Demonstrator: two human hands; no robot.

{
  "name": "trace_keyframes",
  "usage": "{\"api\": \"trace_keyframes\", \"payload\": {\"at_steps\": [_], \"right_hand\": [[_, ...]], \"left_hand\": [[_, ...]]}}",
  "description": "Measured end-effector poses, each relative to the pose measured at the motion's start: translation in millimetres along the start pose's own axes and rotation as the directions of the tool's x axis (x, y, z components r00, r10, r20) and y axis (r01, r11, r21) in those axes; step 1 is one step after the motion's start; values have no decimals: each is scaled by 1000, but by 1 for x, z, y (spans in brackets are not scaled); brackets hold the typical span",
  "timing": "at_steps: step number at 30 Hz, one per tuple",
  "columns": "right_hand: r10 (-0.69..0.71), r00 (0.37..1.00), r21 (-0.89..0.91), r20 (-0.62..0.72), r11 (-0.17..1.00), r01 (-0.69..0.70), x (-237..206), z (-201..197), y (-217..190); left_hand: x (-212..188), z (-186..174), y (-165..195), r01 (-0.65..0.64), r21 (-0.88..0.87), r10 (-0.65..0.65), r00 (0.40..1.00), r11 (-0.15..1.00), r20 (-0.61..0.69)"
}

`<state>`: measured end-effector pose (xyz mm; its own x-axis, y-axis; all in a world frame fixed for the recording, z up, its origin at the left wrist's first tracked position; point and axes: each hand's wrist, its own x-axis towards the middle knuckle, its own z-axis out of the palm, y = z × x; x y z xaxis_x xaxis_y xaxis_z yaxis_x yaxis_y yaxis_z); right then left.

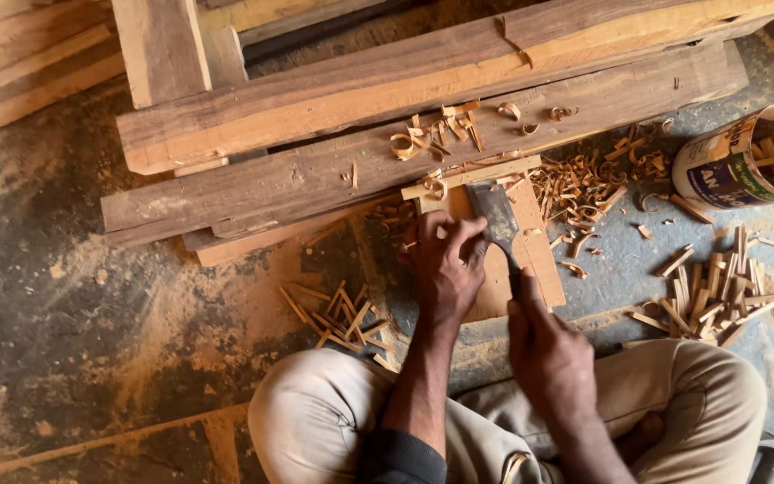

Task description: The person sits cross-legged on the floor and uses a chisel and mallet to carve a small rectangular piece of wood. They repeatedly strike the chisel to remove wood shavings and shape the piece.

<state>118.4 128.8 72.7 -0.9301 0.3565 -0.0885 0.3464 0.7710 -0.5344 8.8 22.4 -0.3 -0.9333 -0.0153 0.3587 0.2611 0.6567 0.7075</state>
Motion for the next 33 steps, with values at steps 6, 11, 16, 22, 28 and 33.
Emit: {"api": "trace_keyframes", "payload": {"at_steps": [6,11,16,22,28,33], "right_hand": [[348,872,814,344,352,-462,-12,-22,54],[318,936,840,149,459,-290,-22,-15,85],[260,955,891,142,386,-238,-15,-4,91],[175,973,871,149,443,-213,-12,5,83],[114,976,838,185,501,-217,-19,17,75],[68,986,801,152,576,-163,-18,35,77]], "left_hand": [[-3,-6,5,-52,38,53,998,998,-24],[0,3,-1,-93,100,105,988,991,-118],[14,-2,-13,62,-138,-83,985,988,-151],[27,-56,6,325,-403,-359,933,856,-11],[26,-173,16,109,500,-282,916,859,285],[15,-162,52,-171,578,27,968,798,249]]}}
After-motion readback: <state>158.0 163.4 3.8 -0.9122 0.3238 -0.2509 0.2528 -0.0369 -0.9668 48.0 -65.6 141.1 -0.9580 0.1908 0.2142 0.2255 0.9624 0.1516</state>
